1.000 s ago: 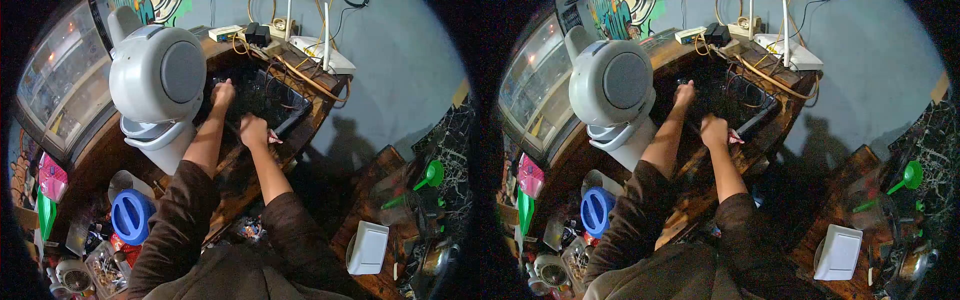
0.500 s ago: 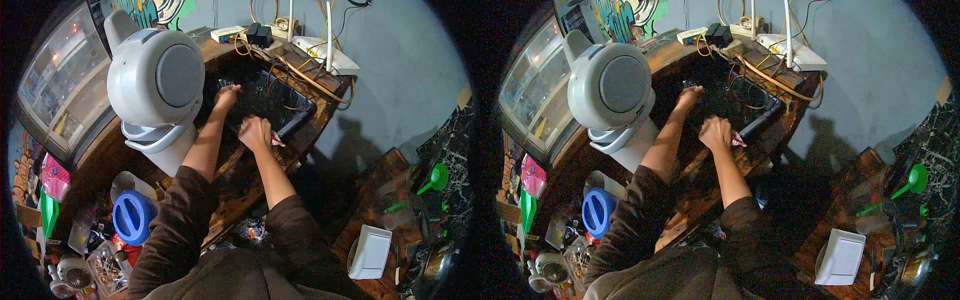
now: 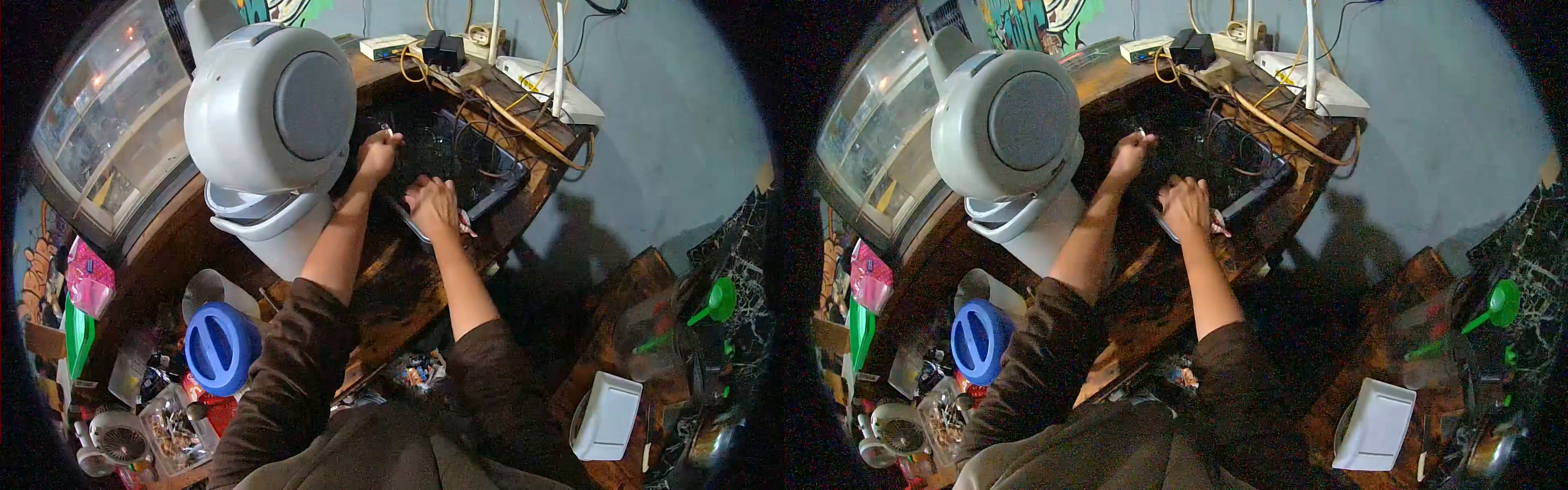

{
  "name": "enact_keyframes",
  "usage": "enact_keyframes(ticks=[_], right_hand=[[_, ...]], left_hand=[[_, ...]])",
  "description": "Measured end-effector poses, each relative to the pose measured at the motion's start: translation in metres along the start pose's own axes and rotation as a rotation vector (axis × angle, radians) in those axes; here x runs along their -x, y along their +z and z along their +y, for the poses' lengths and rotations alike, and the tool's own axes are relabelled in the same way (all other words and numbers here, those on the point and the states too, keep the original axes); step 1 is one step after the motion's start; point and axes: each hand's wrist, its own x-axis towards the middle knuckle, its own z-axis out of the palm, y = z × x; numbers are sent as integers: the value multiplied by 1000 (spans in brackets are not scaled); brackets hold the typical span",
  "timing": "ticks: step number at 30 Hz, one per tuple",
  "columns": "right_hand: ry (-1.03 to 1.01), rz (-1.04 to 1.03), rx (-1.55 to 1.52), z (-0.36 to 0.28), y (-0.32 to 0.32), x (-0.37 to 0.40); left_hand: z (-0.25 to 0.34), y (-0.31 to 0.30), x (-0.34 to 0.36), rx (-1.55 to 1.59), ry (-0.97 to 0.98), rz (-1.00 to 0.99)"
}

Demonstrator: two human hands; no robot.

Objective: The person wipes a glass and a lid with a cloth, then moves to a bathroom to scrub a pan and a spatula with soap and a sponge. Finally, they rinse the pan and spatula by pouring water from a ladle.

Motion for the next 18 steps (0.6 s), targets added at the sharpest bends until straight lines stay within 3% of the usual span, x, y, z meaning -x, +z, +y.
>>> enact_keyframes(ticks=[3, 6, 7, 9, 11, 13, 14, 15, 17, 18], right_hand=[[1, -66, 1, -8, -17, -2], [72, -6, 12, -7, -14, -3], [72, -4, 16, -5, -11, -2], [193, 274, -10, -3, -6, -2], [249, 349, 11, -3, -7, -7], [499, 105, 27, 2, -3, -19], [520, 59, -20, 8, -5, -28], [517, 72, -21, 12, -8, -38], [327, 78, -127, 17, -9, -55], [384, 6, -220, 23, 6, -69]], left_hand=[[7, 0, 9, -54, -7, -46], [0, 8, 13, -31, 86, -25], [-2, 10, 16, -19, 159, 60], [-10, 15, 25, -7, 236, 148], [-24, 24, 31, 57, 346, 378], [-28, 23, 35, -48, 316, 321], [-30, 25, 36, -34, 305, 355], [-30, 26, 36, -22, 295, 386], [-32, 28, 36, -16, 261, 364], [-31, 27, 37, -42, 281, 398]])
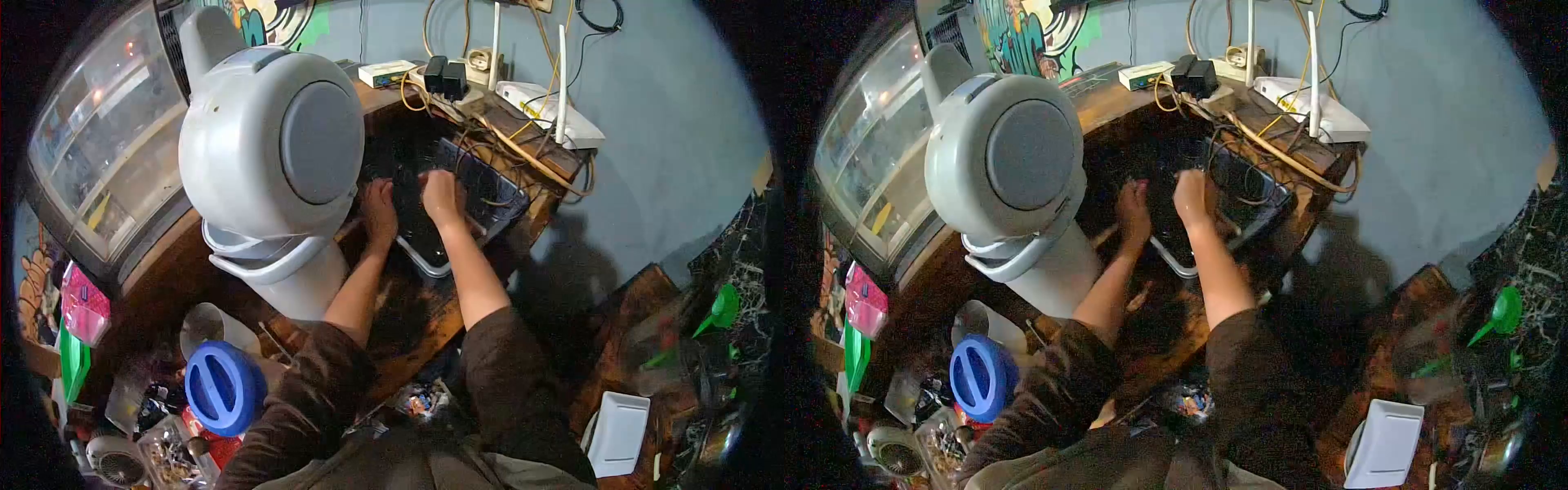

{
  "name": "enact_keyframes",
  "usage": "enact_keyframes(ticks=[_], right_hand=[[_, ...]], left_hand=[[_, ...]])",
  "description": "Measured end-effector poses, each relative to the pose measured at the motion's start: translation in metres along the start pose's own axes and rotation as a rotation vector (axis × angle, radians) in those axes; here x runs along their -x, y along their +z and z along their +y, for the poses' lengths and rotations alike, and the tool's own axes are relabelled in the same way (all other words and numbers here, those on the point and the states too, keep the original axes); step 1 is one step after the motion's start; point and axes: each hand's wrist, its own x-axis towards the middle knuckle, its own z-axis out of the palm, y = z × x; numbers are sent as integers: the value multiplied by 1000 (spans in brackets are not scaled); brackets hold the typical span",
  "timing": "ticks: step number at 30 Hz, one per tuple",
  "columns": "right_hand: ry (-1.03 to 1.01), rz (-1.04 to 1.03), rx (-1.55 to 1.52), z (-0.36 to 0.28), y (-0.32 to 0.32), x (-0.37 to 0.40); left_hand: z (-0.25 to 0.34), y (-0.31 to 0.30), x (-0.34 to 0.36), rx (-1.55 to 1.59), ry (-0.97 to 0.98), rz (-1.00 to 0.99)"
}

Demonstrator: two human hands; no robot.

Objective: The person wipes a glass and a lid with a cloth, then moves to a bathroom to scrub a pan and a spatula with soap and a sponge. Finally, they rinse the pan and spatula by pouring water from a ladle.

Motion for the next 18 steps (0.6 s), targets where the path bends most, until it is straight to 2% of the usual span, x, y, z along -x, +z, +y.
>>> enact_keyframes(ticks=[1, 3, 4, 5, 7, 11, 14, 16, 17, 18], right_hand=[[3, 3, -11, -4, 10, -10], [-172, -228, 400, -19, 36, -29], [-211, -294, 465, -13, 59, -39], [-380, -237, 438, 0, 77, -41], [-340, -341, 296, 6, 99, -49], [-368, -186, 319, 31, 144, -67], [-400, -43, 355, 45, 179, -79], [-425, 65, 381, 45, 179, -76], [-429, 62, 381, 46, 178, -73], [-379, -38, 382, 24, 138, -57]], left_hand=[[0, 0, -1, -25, 28, 34], [1, 0, 0, -22, 32, 39], [3, -1, 0, -3, 19, 47], [6, -2, 0, 1, 39, 45], [6, 0, 1, 22, -15, 31], [3, 1, 0, -75, 33, 31], [1, 2, -1, -4, 5, 28], [5, 0, 1, -52, -23, 22], [7, -1, 0, -99, -42, 24], [7, -1, 0, -100, -43, 29]])
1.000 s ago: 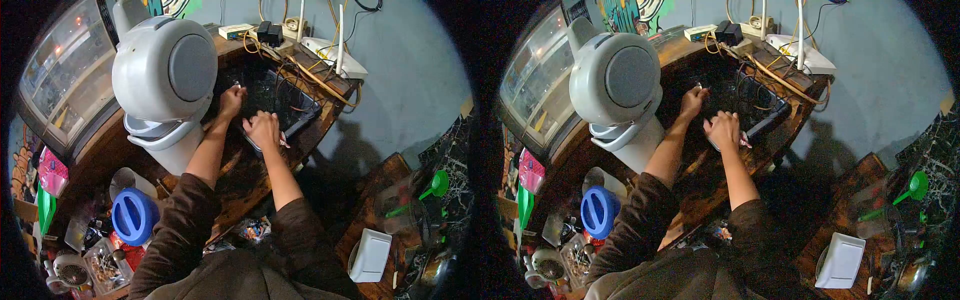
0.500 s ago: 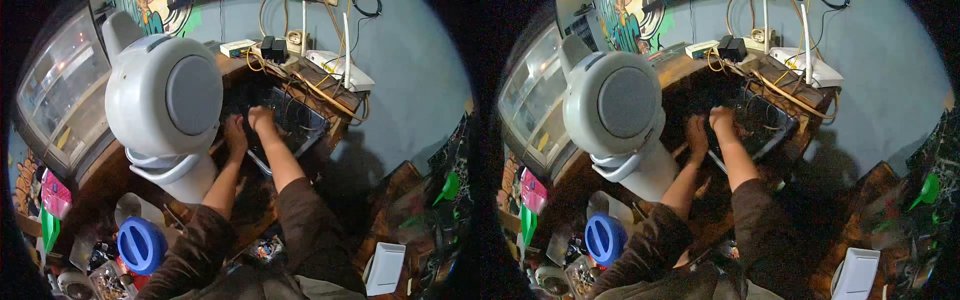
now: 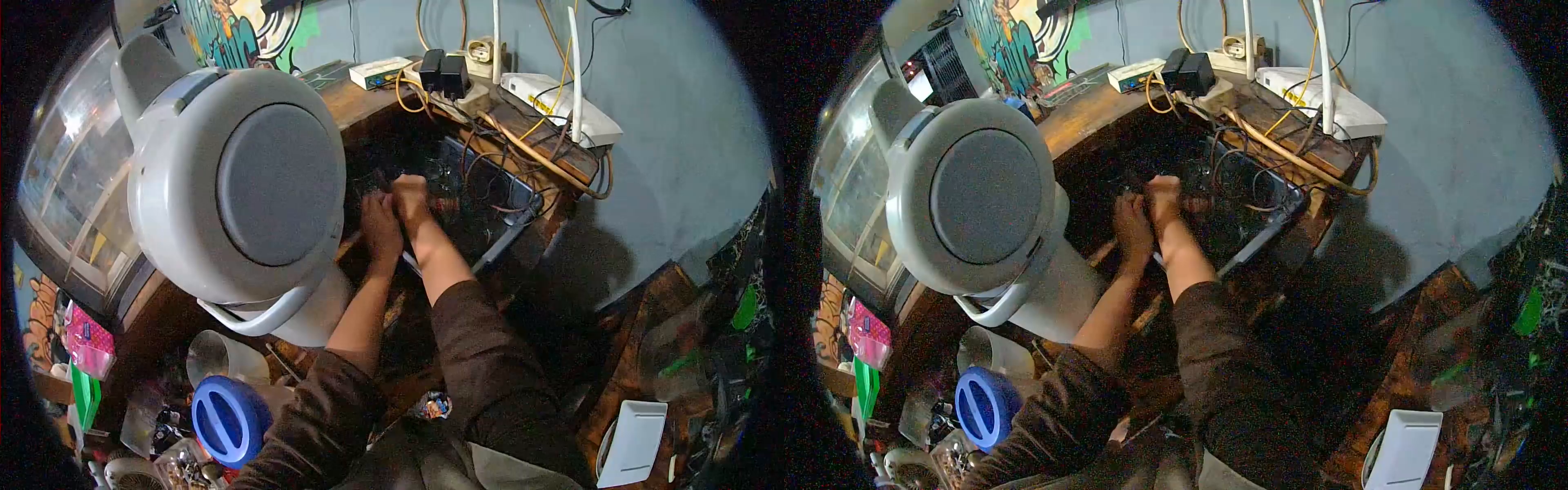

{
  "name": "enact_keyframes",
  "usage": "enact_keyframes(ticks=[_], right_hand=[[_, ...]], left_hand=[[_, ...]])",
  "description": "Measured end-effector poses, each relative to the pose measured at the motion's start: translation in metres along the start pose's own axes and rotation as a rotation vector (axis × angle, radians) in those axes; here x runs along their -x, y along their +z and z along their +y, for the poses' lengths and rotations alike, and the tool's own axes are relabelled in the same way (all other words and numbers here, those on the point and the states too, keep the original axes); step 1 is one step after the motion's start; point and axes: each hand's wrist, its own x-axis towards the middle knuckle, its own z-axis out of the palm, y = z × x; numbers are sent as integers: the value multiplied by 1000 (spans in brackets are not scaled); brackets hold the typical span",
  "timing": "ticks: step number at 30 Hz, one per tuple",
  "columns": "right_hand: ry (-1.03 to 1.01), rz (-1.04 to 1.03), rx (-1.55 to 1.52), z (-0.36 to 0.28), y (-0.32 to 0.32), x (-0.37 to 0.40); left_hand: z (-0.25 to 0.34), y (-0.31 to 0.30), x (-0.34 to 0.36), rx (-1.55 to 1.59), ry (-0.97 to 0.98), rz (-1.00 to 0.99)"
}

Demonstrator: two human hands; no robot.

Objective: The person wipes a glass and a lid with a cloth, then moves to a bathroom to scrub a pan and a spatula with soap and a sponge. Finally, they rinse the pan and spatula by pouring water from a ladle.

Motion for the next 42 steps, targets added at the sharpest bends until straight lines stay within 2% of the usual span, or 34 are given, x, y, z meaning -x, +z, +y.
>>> enact_keyframes(ticks=[1, 2, 4, 5, 6, 7, 8, 9, 10, 11, 13, 15, 16, 18, 20, 21, 23, 24, 27, 28, 29, 31, 33, 34, 35, 37, 38, 39, 41, 42], right_hand=[[29, -103, -22, -7, -33, 5], [22, -100, -27, -5, -41, 5], [-38, 93, -193, 7, -56, 6], [69, 50, -352, 12, -66, 0], [228, 142, -717, 5, -99, 0], [181, 248, -889, 3, -121, 1], [114, 337, -964, 5, -109, -7], [108, 327, -975, -1, -115, -3], [161, 97, -863, -10, -130, 4], [212, -129, -744, -17, -139, 9], [240, -203, -649, -18, -135, 9], [140, -73, -736, -17, -134, 10], [24, 155, -733, -19, -118, 6], [44, 129, -666, -14, -107, 7], [91, 130, -624, -15, -122, 10], [99, 132, -630, -14, -124, 12], [154, 347, -594, -13, -132, 14], [140, 471, -545, -14, -137, 17], [98, 524, -588, -14, -160, 37], [57, 657, -553, -16, -167, 47], [45, 653, -542, -16, -175, 59], [87, 694, -557, -19, -204, 90], [95, 719, -722, -17, -232, 125], [143, 713, -824, -14, -239, 141], [205, 696, -785, -12, -253, 160], [224, 720, -749, 1, -261, 190], [197, 717, -795, 13, -257, 205], [286, 704, -781, 16, -259, 219], [339, 697, -764, 21, -272, 233], [345, 694, -762, 22, -276, 238]], left_hand=[[-1, 0, 0, 2, 27, -14], [-2, -1, -1, 1, 53, -27], [-6, 1, -2, 11, 44, -35], [-7, 2, 0, 29, 31, -51], [-6, 3, 0, 13, 56, -40], [-3, 1, -1, 3, 48, -35], [1, -1, -2, -10, 87, -77], [2, -2, -3, -25, 128, -121], [-2, 1, -7, -46, 217, -92], [-6, 3, -7, -56, 212, -94], [1, 1, -6, 171, 75, -141], [-12, 12, -9, 87, 10, -164], [-14, 13, -12, 128, 62, -158], [-12, 9, -8, 175, 111, -150], [3, -4, -2, -210, 205, -60], [0, -4, 1, -214, 210, -67], [-2, -4, 1, -101, 63, 71], [-4, -4, 0, -101, 76, 63], [-5, 1, 1, -183, 39, 41], [-5, 3, 1, -284, 28, -8], [-6, 5, 0, -385, 16, -54], [-9, 6, -5, -344, 16, -54], [-7, 1, -7, -104, 72, -353], [-5, -1, -11, -95, 92, -445], [2, -4, -14, -90, 80, -441], [14, -7, -23, -528, -106, -805], [3, 1, -32, -514, -185, -905], [8, -3, -37, -509, -196, -906], [26, -18, -46, -497, -76, -1187], [20, -13, -47, -496, -77, -1193]])
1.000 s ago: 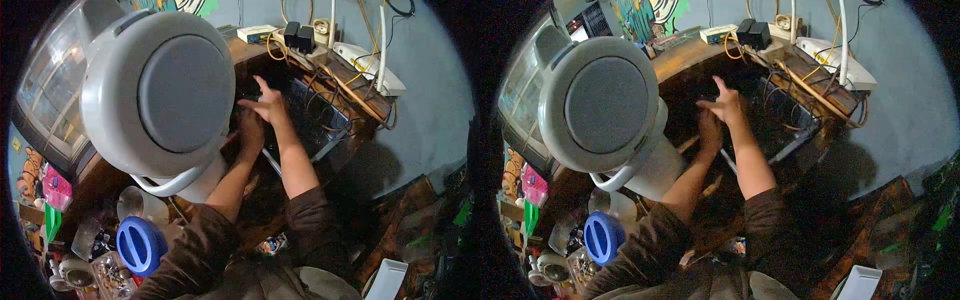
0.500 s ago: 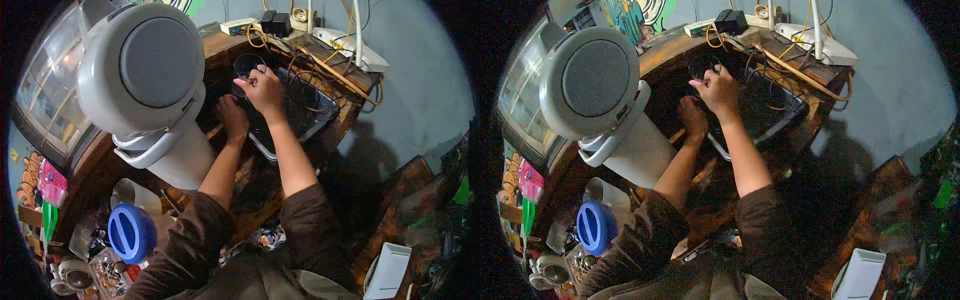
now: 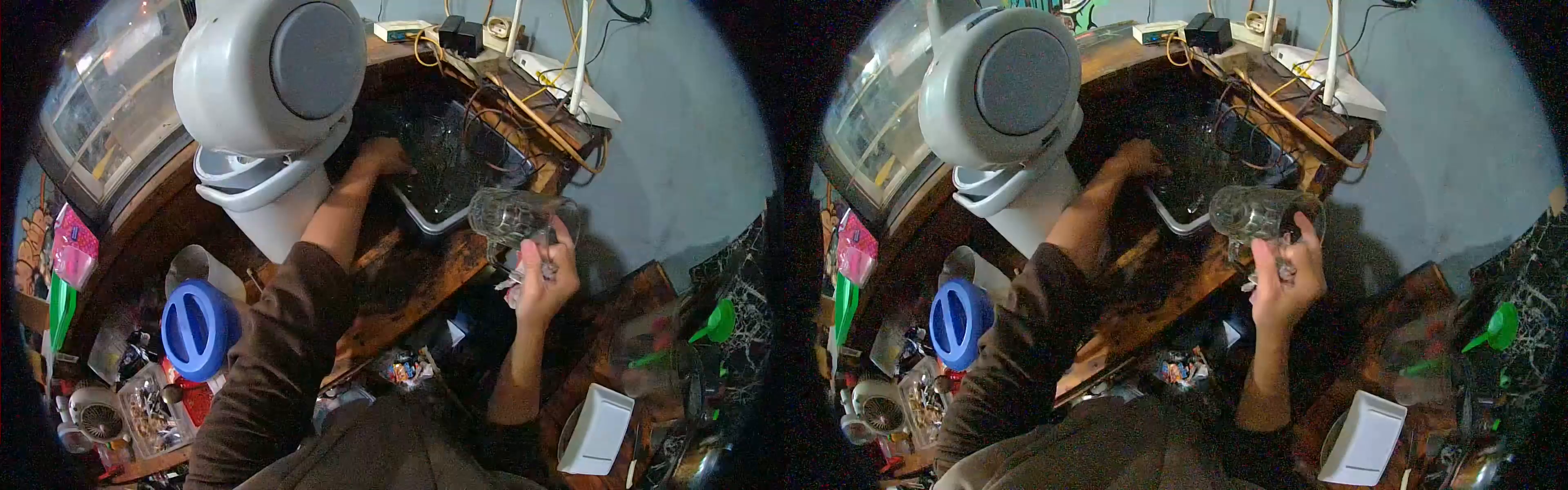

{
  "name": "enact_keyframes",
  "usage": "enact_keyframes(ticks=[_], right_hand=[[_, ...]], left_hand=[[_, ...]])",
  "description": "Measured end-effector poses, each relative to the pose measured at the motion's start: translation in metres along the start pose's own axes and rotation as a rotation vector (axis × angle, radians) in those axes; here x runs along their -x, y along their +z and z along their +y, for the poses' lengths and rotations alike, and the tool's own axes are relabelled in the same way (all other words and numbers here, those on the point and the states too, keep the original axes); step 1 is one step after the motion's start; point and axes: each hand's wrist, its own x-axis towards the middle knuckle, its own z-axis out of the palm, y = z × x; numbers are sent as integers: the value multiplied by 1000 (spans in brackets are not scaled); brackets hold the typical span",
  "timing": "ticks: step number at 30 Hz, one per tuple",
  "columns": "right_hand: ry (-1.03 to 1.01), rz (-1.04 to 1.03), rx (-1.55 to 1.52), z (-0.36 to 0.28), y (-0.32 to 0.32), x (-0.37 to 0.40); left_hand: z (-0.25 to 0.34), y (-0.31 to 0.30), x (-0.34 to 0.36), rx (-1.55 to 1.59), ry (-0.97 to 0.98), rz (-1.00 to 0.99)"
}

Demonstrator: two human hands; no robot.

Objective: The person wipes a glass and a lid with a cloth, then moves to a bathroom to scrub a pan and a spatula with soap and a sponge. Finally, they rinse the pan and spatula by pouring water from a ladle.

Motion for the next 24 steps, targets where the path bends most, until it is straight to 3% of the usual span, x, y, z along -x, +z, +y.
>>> enact_keyframes(ticks=[2, 3, 5, 6, 8, 9, 11, 13, 15, 16, 18, 19, 21, 23, 24], right_hand=[[46, 11, -29, -2, -9, 1], [44, 15, -24, -1, -12, 1], [52, -21, 33, 1, -18, 2], [48, -21, 41, -1, -19, 2], [189, -40, -52, -4, -16, -1], [185, -39, -45, -3, -15, -3], [-17, -77, 36, 3, -13, -7], [-22, -100, 72, 1, -6, -10], [390, -125, -125, 2, 11, -10], [293, -100, -143, 5, 25, -13], [563, -195, -251, -14, 44, -25], [468, -188, -298, -8, 62, -27], [370, -224, 12, -7, 80, -33], [439, -169, -40, 15, 100, -32], [504, -123, -89, 21, 106, -30]], left_hand=[[-7, 9, -14, -335, 25, 198], [-2, 9, -10, -334, 32, 199], [9, 11, -3, -417, -28, 465], [7, 14, -7, -410, -23, 466], [-3, 18, -12, -547, 36, 823], [-7, 16, -16, -540, 40, 826], [-12, 13, -25, -468, -2, 715], [-13, 15, -29, -478, 13, 723], [-13, 15, -31, -489, 25, 725], [-12, 13, -30, -408, -41, 709], [-15, 15, -31, -329, -100, 690], [-22, 21, -37, -196, -102, 748], [-19, 24, -31, -68, -99, 800], [0, 26, -5, 179, -124, 1121], [-1, 30, -3, 170, -118, 1122]])
